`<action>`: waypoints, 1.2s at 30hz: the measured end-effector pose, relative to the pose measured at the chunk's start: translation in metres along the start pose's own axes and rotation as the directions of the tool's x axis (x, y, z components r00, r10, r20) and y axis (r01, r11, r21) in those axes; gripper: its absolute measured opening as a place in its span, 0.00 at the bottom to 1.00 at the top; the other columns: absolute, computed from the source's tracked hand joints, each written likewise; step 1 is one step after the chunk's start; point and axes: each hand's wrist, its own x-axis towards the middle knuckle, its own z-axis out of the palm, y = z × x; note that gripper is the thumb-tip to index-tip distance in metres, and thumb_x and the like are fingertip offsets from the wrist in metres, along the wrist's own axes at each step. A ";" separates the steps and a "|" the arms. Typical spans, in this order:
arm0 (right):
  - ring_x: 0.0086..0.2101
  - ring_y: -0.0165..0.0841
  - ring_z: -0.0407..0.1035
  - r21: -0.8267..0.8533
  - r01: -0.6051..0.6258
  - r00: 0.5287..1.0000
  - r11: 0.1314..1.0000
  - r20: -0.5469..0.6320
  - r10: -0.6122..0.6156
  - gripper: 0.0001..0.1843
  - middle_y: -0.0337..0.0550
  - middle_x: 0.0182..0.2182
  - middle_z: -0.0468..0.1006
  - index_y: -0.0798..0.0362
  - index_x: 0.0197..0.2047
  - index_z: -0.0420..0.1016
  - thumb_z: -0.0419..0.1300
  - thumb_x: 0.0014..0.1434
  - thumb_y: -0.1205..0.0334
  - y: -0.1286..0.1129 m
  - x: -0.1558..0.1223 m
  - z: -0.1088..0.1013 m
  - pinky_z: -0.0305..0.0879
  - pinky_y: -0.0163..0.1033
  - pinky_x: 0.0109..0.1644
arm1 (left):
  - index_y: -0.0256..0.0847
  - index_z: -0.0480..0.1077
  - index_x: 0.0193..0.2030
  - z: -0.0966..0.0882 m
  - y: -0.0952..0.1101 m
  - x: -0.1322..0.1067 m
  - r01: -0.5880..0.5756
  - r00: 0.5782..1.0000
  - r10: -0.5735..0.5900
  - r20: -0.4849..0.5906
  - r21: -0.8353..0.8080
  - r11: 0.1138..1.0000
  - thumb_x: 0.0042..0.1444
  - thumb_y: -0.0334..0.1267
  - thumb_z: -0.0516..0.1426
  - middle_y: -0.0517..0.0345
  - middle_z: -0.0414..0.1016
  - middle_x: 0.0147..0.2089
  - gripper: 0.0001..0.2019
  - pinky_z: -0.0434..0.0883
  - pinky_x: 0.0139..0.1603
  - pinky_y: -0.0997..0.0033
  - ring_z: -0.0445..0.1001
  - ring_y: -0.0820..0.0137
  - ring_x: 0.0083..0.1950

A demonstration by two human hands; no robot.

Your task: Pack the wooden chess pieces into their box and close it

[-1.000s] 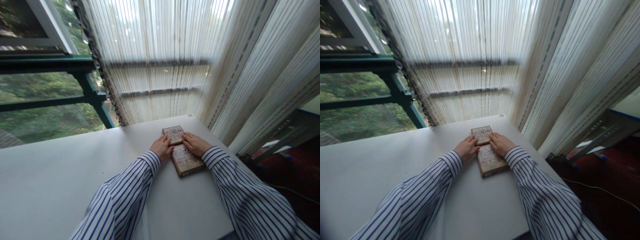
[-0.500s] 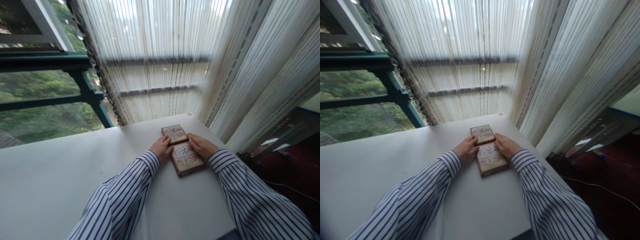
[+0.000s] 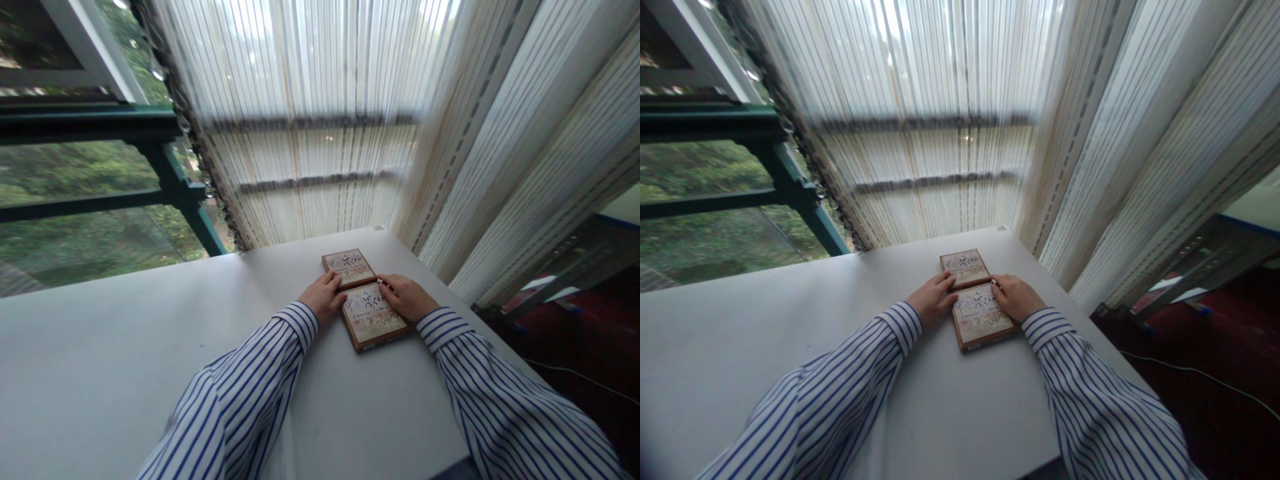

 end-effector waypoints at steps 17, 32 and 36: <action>0.45 0.37 0.66 -0.004 0.019 0.999 1.000 -0.029 -0.019 0.21 0.53 0.45 0.72 0.62 0.52 0.66 0.44 0.60 0.60 0.000 0.003 -0.004 0.60 0.40 0.51 | 0.32 0.59 0.57 -0.002 -0.001 0.001 0.000 1.000 0.001 -0.029 0.032 1.000 0.57 0.45 0.47 0.41 0.55 0.62 0.24 0.55 0.61 0.62 0.55 0.59 0.62; 0.48 0.37 0.64 -0.114 0.140 0.990 0.984 0.004 -0.140 0.20 0.50 0.49 0.70 0.58 0.51 0.67 0.44 0.60 0.60 -0.005 0.022 -0.008 0.59 0.41 0.54 | 0.34 0.61 0.55 -0.008 0.000 0.006 -0.015 0.998 0.024 -0.052 0.160 0.987 0.58 0.44 0.46 0.44 0.58 0.60 0.22 0.56 0.60 0.63 0.57 0.60 0.61; 0.50 0.37 0.62 -0.177 0.157 0.988 0.972 0.027 -0.154 0.21 0.51 0.51 0.68 0.58 0.53 0.66 0.45 0.59 0.61 -0.010 0.036 -0.008 0.59 0.42 0.54 | 0.33 0.60 0.56 -0.007 -0.003 0.014 -0.018 0.999 0.025 -0.037 0.164 0.986 0.58 0.46 0.46 0.43 0.57 0.61 0.23 0.54 0.61 0.62 0.56 0.60 0.61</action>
